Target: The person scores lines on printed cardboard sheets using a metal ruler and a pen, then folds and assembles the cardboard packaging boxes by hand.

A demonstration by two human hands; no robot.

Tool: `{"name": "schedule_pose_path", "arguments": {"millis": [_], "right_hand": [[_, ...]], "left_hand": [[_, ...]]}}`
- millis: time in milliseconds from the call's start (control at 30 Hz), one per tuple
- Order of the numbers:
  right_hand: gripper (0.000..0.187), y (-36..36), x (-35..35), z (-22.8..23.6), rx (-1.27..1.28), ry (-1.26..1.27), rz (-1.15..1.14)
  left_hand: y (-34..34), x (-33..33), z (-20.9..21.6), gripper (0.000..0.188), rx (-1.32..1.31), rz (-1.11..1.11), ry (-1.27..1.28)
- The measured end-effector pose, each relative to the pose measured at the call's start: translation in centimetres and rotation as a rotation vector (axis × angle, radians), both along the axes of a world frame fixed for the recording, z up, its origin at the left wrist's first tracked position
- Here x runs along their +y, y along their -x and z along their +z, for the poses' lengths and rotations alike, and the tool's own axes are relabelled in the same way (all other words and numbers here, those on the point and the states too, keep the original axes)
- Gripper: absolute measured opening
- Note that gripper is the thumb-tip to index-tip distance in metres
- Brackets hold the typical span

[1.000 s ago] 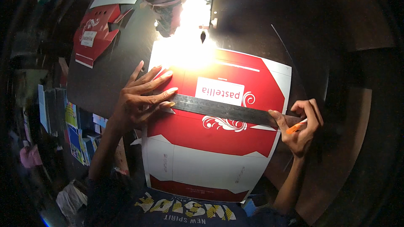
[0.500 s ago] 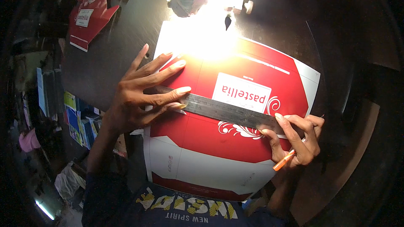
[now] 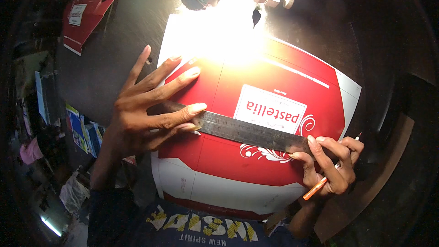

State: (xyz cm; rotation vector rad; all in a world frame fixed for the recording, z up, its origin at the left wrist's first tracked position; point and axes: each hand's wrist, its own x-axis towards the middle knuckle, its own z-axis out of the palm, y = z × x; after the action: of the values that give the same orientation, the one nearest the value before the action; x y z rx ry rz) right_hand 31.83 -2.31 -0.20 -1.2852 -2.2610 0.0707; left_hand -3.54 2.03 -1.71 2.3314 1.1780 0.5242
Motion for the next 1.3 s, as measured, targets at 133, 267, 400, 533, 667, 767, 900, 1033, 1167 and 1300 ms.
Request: {"name": "schedule_pose_path", "arguments": {"millis": [133,267,400,533,667,767,900,1033,1167,1300], "right_hand": [[0.038,0.1,-0.7,0.2,-0.033,0.062,-0.112],[0.039,-0.5,-0.4,0.4,-0.079,0.029,-0.035],[0.038,-1.0,-0.1,0.1,-0.117,0.005,0.05],[0.038,-1.4,0.0,0.6,-0.166,0.009,0.075],[0.038,-1.4,0.0,0.4,-0.151,0.008,0.089],[0.037,-1.3,0.1,0.6,-0.15,-0.007,0.079],[0.036,-0.9,0.3,-0.1,-0.103,-0.017,0.095],[0.035,-1.1,0.2,0.1,-0.135,-0.01,0.102],[0.036,-1.3,0.2,0.5,-0.149,-0.005,0.101],[0.036,-1.3,0.2,0.3,-0.137,-0.012,0.092]], "left_hand": [[-0.2,0.1,0.0,0.032,0.01,0.001,-0.003],[-0.4,0.1,-0.1,0.032,-0.005,0.006,-0.005],[-0.3,0.0,0.1,0.032,0.022,0.024,0.016],[-0.4,0.2,0.2,0.032,0.032,0.016,0.014],[-0.3,0.1,0.1,0.032,0.038,0.025,0.016],[-0.5,0.3,0.0,0.032,0.006,0.021,0.002],[-0.2,0.2,0.4,0.034,0.044,0.019,0.013],[-0.2,0.1,0.1,0.035,0.035,0.009,0.028],[-0.2,0.2,0.2,0.035,0.031,0.007,0.032],[-0.3,0.3,0.4,0.034,0.035,0.005,0.04]]}}
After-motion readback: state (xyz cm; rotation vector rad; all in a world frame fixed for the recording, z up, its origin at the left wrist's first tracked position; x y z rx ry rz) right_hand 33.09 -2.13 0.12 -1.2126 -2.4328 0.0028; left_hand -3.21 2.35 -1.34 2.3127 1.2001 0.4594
